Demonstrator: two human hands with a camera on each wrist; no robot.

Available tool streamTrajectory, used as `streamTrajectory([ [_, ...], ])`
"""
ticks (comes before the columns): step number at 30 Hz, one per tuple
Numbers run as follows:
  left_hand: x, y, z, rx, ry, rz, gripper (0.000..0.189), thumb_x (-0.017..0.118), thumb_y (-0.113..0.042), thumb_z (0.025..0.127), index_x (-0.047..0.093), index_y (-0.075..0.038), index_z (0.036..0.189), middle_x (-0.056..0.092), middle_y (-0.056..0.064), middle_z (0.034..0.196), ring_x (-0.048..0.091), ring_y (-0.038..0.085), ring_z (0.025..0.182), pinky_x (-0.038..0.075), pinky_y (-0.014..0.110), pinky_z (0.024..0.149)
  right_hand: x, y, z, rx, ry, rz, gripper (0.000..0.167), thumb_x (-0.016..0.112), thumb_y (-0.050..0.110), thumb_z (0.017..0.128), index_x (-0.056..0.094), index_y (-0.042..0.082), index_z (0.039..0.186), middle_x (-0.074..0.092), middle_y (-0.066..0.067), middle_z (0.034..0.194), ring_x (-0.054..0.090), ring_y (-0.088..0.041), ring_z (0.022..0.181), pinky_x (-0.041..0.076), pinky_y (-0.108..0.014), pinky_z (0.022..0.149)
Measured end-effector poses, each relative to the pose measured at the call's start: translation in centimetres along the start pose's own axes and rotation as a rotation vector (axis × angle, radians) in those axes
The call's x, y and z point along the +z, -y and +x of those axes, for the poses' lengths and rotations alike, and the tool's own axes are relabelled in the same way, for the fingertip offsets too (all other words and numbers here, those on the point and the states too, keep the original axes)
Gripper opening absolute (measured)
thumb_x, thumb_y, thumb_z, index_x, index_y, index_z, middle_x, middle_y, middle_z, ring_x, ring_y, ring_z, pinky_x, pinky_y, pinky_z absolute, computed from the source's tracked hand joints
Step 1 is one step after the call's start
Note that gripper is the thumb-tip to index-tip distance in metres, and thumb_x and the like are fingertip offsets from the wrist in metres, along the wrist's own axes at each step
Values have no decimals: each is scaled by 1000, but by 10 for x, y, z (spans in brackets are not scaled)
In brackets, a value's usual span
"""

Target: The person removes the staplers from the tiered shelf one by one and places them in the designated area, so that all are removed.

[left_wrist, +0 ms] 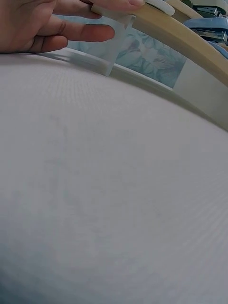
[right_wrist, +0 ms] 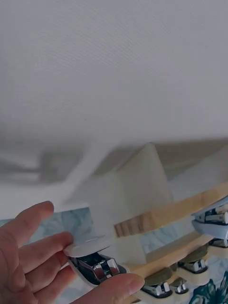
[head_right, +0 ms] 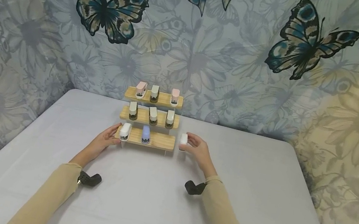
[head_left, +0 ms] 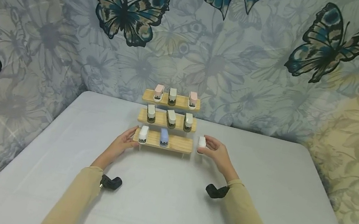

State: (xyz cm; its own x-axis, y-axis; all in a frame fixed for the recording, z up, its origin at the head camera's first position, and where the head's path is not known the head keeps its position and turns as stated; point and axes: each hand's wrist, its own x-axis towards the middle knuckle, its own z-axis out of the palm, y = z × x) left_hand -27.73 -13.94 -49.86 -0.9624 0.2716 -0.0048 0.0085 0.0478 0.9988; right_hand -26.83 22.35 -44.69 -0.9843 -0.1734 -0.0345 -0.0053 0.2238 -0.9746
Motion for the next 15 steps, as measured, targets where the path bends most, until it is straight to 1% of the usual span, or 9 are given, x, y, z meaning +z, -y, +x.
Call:
streamTrajectory([
  [3, -1, 0, 0, 4, -1, 2, 74, 65, -19, 82, 22, -13, 142, 16, 10, 146, 48, 27, 109, 35, 36, 94, -2, -5, -1, 18, 21, 36, 68, 71, 22, 77, 38, 4, 134, 34, -15, 137, 42, -31, 116, 42, -39, 88],
  [5, -1, 0, -1, 0, -2, 16, 74, 65, -20, 82, 23, -14, 142, 16, 10, 146, 47, 26, 110, 38, 34, 91, -3, -7, -2, 41, 33, 52, 67, 70, 20, 79, 36, 3, 135, 31, -16, 139, 50, -32, 107, 47, -39, 81],
  [7, -1, 0, -2, -4, -1, 25, 73, 65, -20, 83, 23, -14, 142, 17, 11, 146, 47, 26, 111, 41, 31, 86, -4, -7, -4, 71, 49, 78, 67, 69, 16, 80, 33, 2, 136, 28, -18, 140, 56, -33, 96, 49, -41, 76],
  [10, 0, 0, -2, -14, 2, 35, 72, 64, -19, 83, 23, -13, 142, 17, 12, 146, 47, 27, 111, 42, 29, 82, -5, -2, -8, 101, 61, 75, 66, 66, 13, 82, 31, 0, 136, 26, -20, 141, 59, -31, 87, 49, -44, 74],
  [13, 0, -1, -2, -27, -3, 34, 73, 65, -21, 83, 24, -14, 142, 17, 10, 146, 47, 27, 111, 41, 30, 84, -5, 1, -12, 102, 70, 88, 66, 64, 10, 83, 28, -2, 137, 22, -22, 141, 60, -32, 86, 49, -46, 74],
  [15, -1, -2, -1, -32, -6, 34, 74, 65, -23, 82, 24, -16, 142, 17, 9, 146, 47, 26, 111, 40, 32, 87, -5, 0, -10, 100, 66, 91, 66, 65, 11, 83, 28, -1, 137, 22, -22, 142, 60, -32, 85, 50, -43, 73],
])
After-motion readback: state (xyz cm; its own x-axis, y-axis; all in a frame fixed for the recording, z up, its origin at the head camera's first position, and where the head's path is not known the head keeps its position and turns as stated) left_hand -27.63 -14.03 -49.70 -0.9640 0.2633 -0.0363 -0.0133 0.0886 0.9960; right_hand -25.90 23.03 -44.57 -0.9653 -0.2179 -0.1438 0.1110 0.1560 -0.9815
